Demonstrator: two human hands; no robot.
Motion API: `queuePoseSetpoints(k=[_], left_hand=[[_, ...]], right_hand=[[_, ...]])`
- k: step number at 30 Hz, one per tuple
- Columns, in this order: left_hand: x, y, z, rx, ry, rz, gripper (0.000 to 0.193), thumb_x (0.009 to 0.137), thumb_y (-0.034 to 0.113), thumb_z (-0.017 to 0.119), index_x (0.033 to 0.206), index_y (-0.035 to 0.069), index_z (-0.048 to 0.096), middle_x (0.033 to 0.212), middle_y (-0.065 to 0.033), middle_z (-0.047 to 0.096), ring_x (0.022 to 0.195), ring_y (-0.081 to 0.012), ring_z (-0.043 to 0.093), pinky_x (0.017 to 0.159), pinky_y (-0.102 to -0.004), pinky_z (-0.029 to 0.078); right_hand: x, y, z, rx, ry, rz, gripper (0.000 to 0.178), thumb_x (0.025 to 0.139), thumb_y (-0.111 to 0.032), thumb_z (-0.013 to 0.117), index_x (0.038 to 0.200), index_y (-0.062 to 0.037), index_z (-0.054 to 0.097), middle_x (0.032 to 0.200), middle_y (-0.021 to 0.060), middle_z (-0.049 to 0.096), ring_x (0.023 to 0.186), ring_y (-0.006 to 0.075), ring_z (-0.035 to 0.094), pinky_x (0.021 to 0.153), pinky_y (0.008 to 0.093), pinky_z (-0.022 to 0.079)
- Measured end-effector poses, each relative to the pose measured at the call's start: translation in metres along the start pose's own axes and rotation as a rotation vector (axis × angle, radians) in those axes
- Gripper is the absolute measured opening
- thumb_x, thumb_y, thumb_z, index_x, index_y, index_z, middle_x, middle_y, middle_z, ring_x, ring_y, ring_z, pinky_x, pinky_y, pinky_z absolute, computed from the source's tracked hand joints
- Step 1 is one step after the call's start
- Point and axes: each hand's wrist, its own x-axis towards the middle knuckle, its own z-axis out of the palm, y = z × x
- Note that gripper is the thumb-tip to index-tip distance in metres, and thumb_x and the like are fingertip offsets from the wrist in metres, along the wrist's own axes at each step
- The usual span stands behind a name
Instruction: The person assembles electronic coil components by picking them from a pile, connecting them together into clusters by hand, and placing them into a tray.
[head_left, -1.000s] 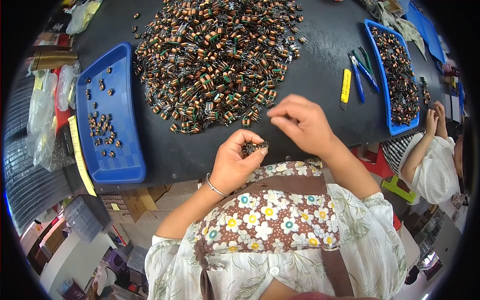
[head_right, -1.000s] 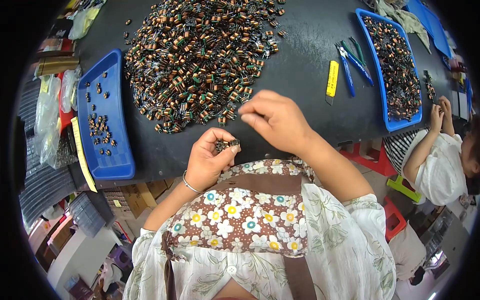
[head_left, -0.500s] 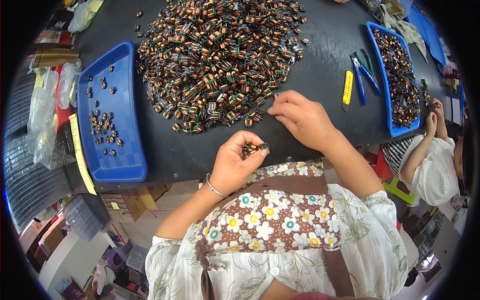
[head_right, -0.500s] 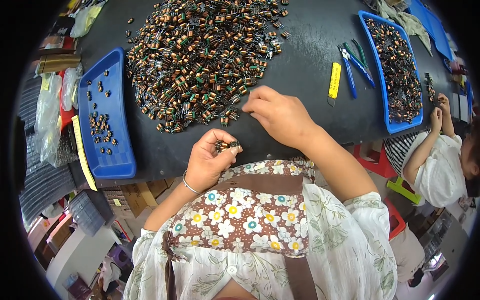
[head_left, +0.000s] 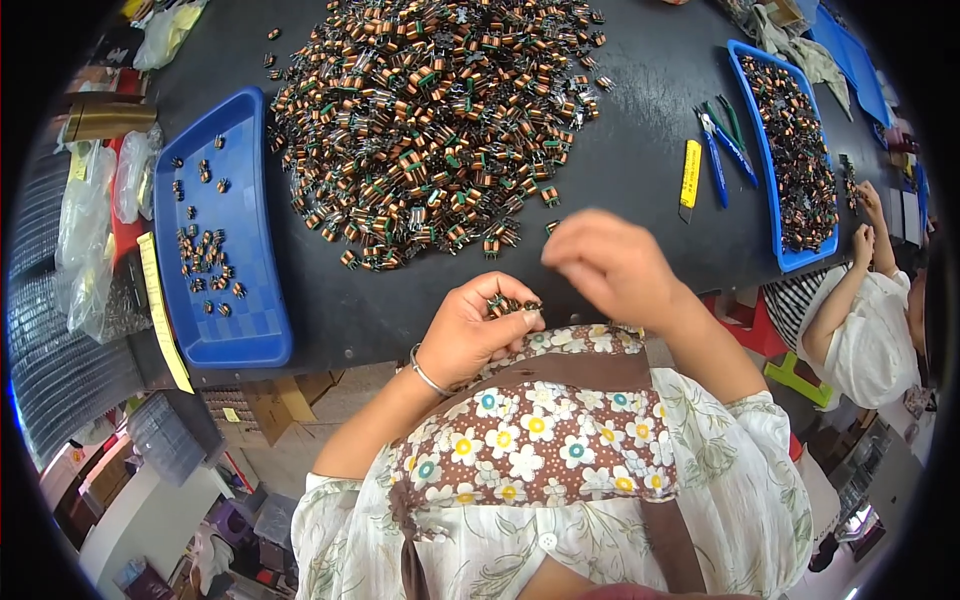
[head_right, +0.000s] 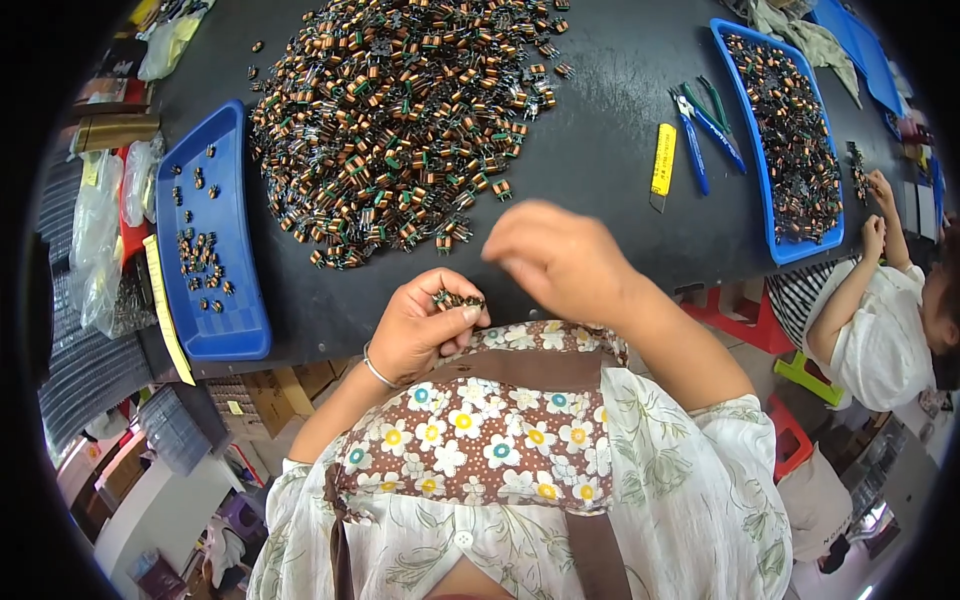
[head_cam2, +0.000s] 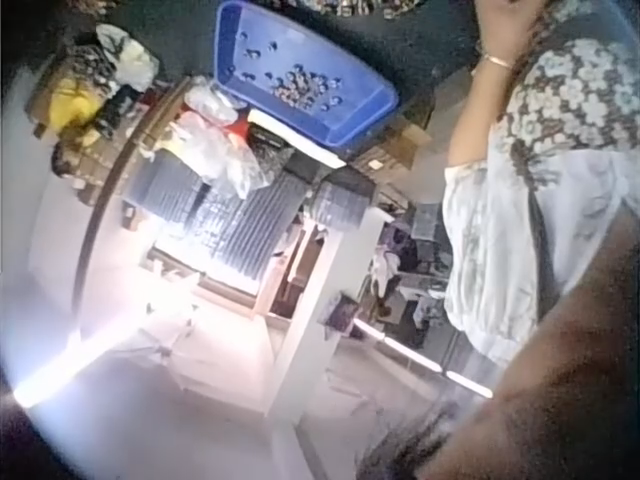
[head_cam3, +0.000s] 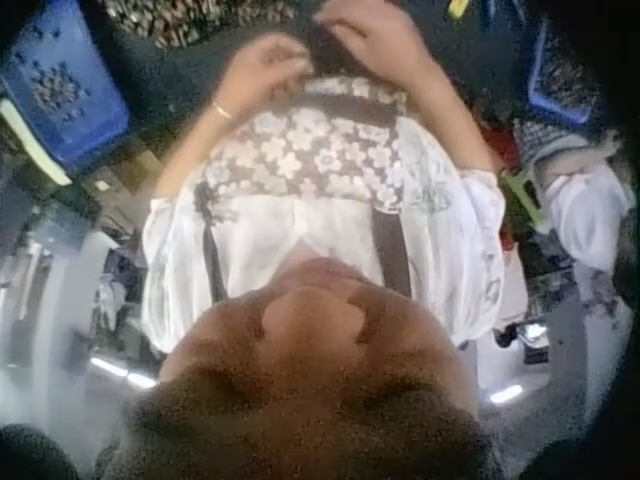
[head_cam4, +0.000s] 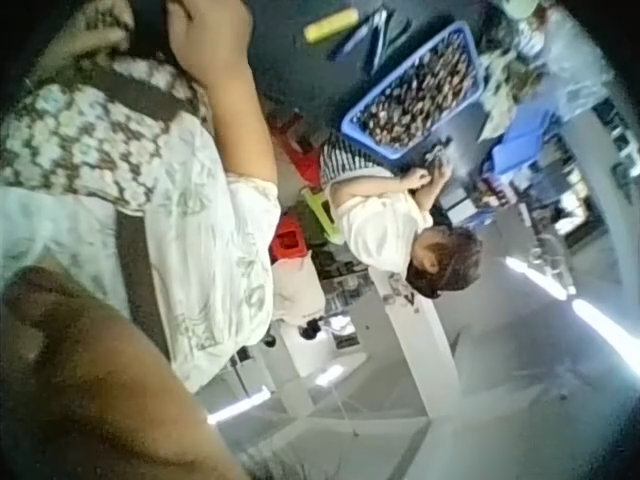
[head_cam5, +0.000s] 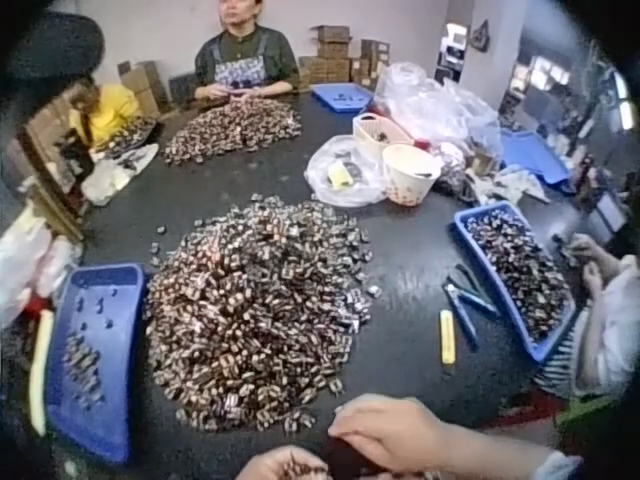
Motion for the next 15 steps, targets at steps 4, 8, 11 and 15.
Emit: queuePoseSetpoints(k=[4,8,11,15], left_hand=[[-0.001,0.001,0.006,0.088,0.082,0.083,0.01,0.083,0.004,0.06,0.091,0.005,0.053,0.08,-0.0077,0.064,0.054,-0.0034,0.049,0.045,-0.0153,0.039],[-0.001,0.001,0.007,0.19,0.127,0.158,0.01,0.083,0.003,0.059,0.091,0.005,0.053,0.086,-0.0078,0.064,0.057,-0.0029,0.05,0.047,-0.0155,0.04],[0.002,-0.008,0.003,0.291,0.172,0.232,0.012,0.081,0.003,0.06,0.091,0.004,0.053,0.088,-0.0055,0.062,0.061,-0.0024,0.05,0.051,-0.0158,0.041],[-0.001,-0.006,0.007,0.624,0.221,0.422,0.019,0.077,0.002,0.062,0.094,0.004,0.055,0.086,0.0004,0.058,0.067,-0.0013,0.047,0.059,-0.0164,0.04]], right_hand=[[0.002,0.009,-0.001,-0.294,0.034,0.232,0.019,0.072,-0.003,0.065,0.091,-0.0036,0.06,0.085,0.0087,0.058,0.076,0.0259,0.059,0.065,0.0315,0.048],[-0.002,0.013,0.001,-0.268,-0.015,0.221,0.021,0.07,-0.008,0.068,0.089,-0.0044,0.06,0.084,0.0079,0.057,0.072,0.0249,0.058,0.062,0.0321,0.047],[-0.002,0.007,0.001,-0.088,-0.085,0.237,0.019,0.067,-0.01,0.07,0.081,-0.0029,0.06,0.079,0.0078,0.057,0.068,0.0225,0.057,0.059,0.0311,0.045],[0.001,-0.007,0.005,0.099,-0.217,0.3,0.017,0.065,-0.012,0.072,0.071,-0.0013,0.06,0.068,0.0064,0.056,0.065,0.0183,0.055,0.056,0.0282,0.043]])
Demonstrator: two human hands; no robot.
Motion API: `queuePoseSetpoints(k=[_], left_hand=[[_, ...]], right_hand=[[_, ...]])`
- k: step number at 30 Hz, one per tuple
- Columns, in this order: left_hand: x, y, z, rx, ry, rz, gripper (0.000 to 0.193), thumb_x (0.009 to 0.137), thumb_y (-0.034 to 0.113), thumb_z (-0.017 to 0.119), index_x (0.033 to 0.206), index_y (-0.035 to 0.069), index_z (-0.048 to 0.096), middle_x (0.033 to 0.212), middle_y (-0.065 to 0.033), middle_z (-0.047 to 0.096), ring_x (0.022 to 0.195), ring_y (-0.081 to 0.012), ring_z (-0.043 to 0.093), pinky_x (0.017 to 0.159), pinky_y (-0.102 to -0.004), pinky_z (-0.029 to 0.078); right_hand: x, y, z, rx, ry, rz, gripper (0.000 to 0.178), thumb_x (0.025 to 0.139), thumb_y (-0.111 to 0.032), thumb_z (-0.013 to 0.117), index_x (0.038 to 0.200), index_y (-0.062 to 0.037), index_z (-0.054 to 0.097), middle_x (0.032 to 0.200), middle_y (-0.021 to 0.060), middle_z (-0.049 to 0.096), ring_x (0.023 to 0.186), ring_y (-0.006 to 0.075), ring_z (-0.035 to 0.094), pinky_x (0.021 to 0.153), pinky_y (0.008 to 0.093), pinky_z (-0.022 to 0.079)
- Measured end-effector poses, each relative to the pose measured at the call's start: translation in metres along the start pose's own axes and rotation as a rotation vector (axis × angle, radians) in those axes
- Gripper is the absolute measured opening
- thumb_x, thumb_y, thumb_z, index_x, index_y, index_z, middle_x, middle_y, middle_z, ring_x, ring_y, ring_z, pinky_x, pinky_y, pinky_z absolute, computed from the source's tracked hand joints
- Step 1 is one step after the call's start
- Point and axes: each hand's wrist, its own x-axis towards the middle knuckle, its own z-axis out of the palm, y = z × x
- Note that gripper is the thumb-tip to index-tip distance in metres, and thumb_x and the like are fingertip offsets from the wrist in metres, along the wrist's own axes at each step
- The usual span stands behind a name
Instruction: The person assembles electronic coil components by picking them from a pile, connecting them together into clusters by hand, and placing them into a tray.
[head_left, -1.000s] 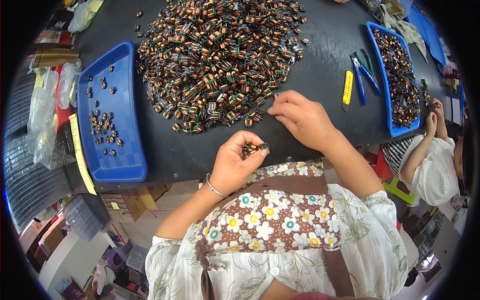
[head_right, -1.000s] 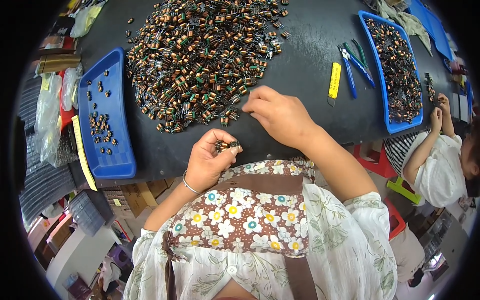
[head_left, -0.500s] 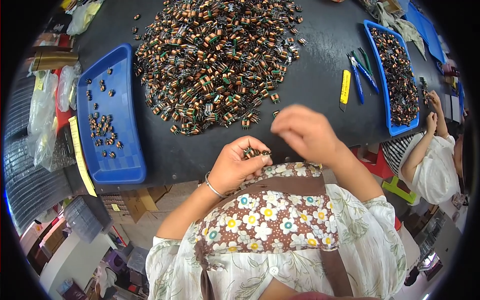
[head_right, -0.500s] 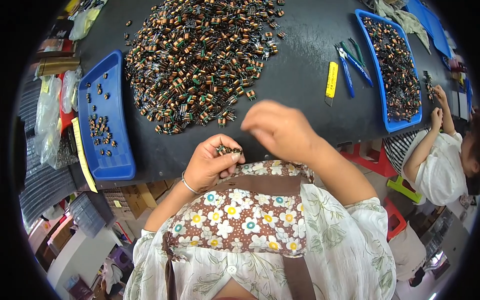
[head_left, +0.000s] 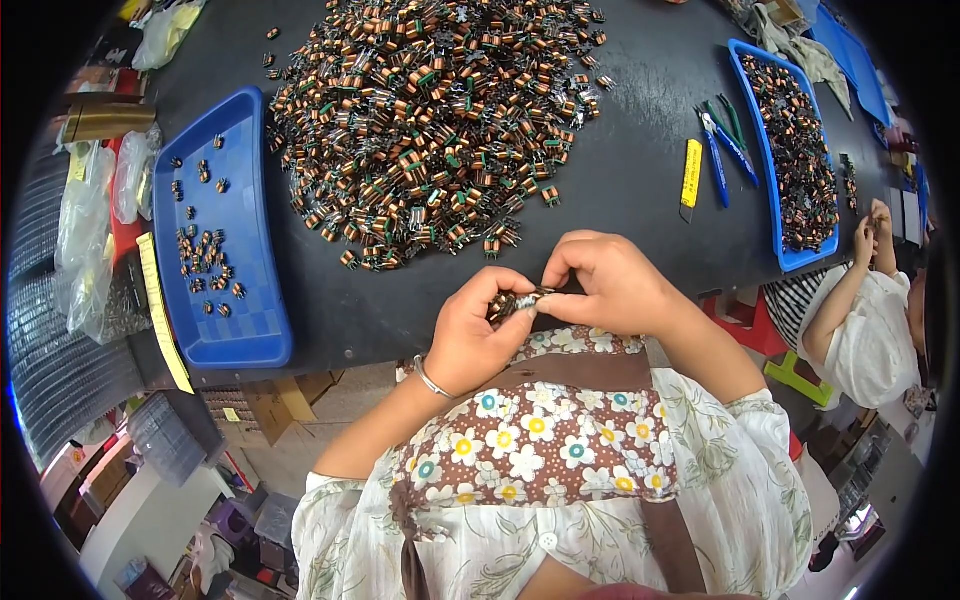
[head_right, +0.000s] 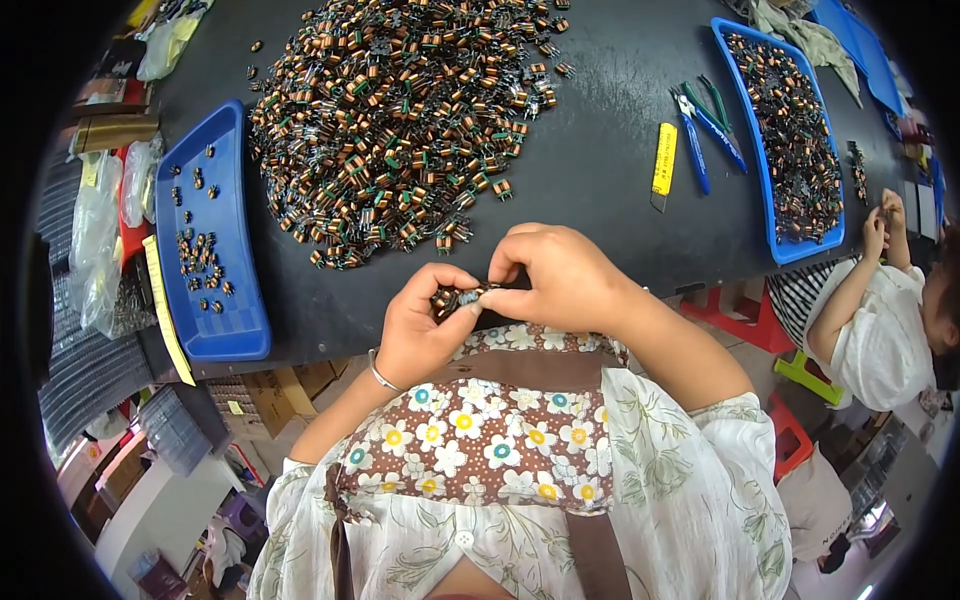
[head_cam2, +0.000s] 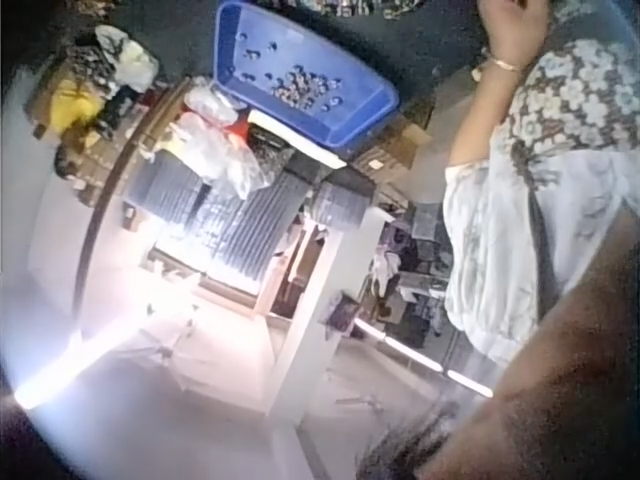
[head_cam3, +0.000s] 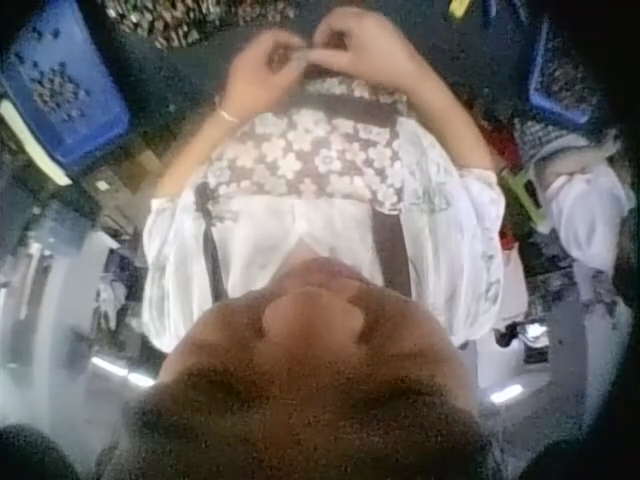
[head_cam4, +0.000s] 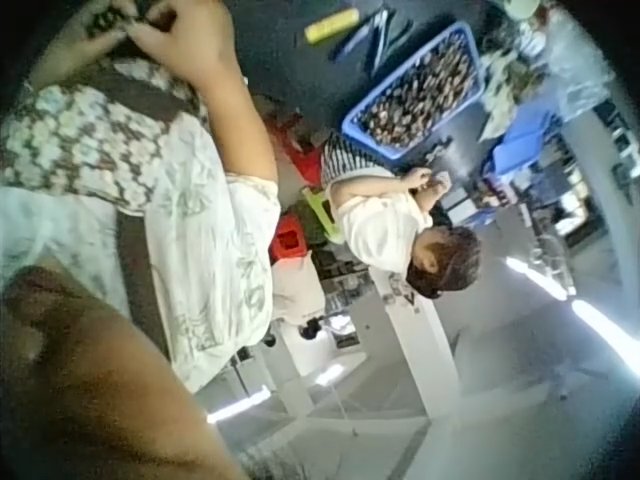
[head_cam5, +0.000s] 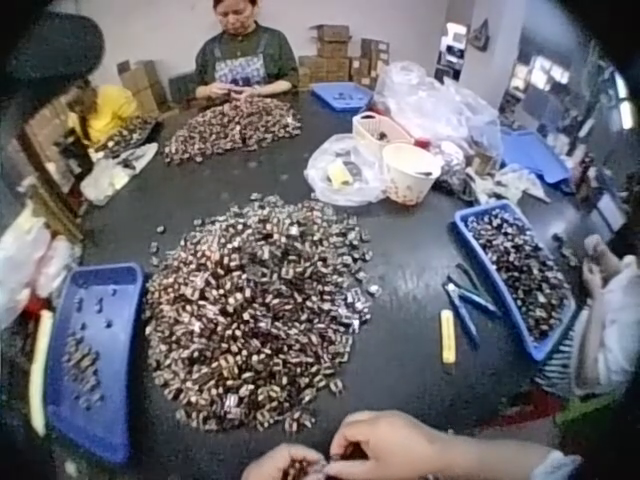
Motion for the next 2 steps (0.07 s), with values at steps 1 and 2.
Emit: queuePoseSetpoints(k=[1,2], left_hand=[[0.0005,-0.0034,0.001,0.021,0.006,0.052,0.024,0.075,0.003,0.063,0.098,0.005,0.056,0.083,0.0025,0.056,0.067,-0.0011,0.046,0.06,-0.0166,0.04],[0.0003,-0.0011,-0.0013,0.073,-0.036,0.033,0.023,0.076,0.006,0.064,0.097,0.006,0.056,0.085,0.0015,0.057,0.069,-0.001,0.047,0.061,-0.0166,0.041]], right_hand=[[0.002,-0.0071,-0.0017,-0.002,-0.049,0.077,0.021,0.067,-0.019,0.071,0.07,-0.002,0.061,0.07,0.0083,0.058,0.069,0.0225,0.058,0.06,0.0321,0.046],[0.0041,-0.0113,-0.0035,0.026,-0.115,0.126,0.022,0.068,-0.021,0.072,0.069,-0.0023,0.061,0.071,0.0092,0.06,0.068,0.0216,0.059,0.06,0.0322,0.046]])
